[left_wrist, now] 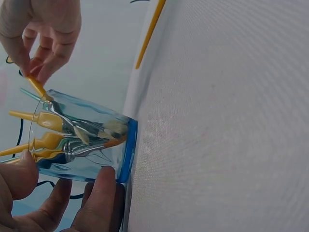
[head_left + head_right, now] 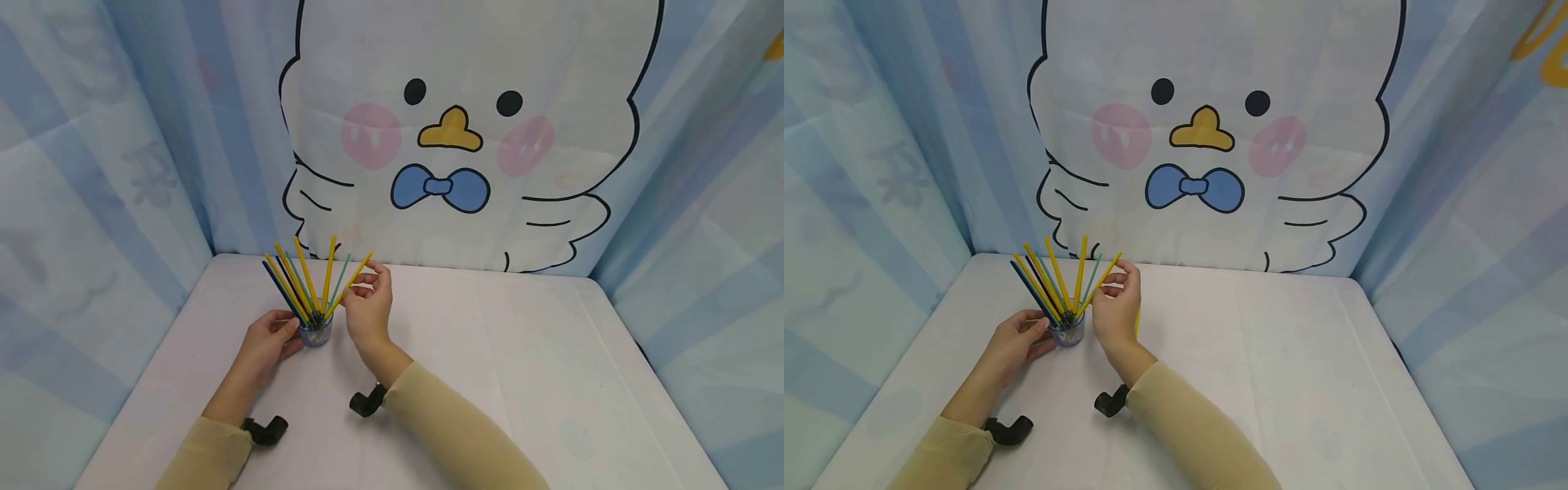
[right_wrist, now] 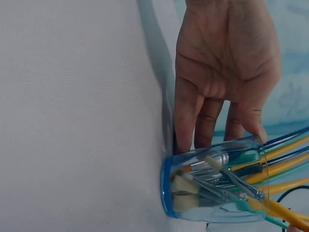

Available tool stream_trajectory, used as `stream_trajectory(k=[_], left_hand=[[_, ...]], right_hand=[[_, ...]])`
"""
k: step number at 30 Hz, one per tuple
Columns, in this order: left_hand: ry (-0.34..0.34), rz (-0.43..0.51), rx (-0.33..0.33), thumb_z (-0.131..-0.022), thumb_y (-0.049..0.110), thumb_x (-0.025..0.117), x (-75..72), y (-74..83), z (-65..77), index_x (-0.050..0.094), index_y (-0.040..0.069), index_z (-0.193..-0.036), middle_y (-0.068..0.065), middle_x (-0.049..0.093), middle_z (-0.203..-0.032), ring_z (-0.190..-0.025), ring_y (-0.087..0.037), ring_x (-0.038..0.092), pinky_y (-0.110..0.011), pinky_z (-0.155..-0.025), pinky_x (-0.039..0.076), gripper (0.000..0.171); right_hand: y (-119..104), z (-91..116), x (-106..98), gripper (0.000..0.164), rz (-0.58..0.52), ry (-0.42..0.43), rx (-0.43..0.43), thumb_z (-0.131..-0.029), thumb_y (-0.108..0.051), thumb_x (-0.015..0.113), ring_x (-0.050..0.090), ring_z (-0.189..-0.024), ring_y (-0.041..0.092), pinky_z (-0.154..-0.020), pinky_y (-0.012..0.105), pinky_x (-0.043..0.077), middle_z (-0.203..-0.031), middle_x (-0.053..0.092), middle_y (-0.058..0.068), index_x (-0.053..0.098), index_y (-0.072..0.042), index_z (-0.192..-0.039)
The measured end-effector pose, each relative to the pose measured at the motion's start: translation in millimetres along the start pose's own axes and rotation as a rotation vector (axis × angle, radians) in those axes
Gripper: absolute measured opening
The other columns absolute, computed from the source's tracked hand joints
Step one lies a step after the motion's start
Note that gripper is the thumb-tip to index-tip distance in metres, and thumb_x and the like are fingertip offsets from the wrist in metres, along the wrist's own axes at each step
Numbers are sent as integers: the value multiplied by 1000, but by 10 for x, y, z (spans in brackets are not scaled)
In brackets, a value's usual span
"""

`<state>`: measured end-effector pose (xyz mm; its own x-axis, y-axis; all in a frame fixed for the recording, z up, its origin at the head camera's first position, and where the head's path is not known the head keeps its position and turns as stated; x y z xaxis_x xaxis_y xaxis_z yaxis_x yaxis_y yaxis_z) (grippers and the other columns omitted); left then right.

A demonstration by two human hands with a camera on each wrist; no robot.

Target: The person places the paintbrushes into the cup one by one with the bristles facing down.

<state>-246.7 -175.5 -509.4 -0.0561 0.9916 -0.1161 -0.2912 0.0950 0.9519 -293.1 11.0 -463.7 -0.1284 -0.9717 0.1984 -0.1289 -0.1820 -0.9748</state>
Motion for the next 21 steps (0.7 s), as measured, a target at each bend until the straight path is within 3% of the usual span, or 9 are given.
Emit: stream_trajectory(k=[6,13,21], left_hand=[[3,-2,-8,-114,24,56,4,-13,-9,48,0,-152,-26,55,-147,-130,-34,64,-31,-98,65,47],[2,6,-22,-114,25,57,-1,-10,-13,48,0,-153,-26,54,-149,-130,-34,64,-33,-100,65,48],[-1,10,-20,-114,23,56,-6,1,-1,48,0,-153,-26,54,-148,-128,-33,65,-31,-98,65,46]], right_hand=[[71,4,30,61,44,-15,-14,-94,16,63,61,-90,17,-73,27,65,-111,54,3,54,-22,-141],[129,-18,60,60,103,-41,-31,-95,16,61,61,-92,19,-74,28,64,-112,57,6,55,-19,-143],[143,-1,77,59,172,-53,-40,-96,14,62,60,-90,14,-84,46,69,-113,60,7,57,-19,-145]])
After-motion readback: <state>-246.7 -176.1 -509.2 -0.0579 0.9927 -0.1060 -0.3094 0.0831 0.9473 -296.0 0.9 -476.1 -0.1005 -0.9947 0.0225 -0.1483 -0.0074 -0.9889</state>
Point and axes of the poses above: each hand's wrist, its own z-axis away from the middle knuckle, its own x-axis out of the palm, y = z × x, the point moved 2 cm from there along -z, towards the middle knuckle
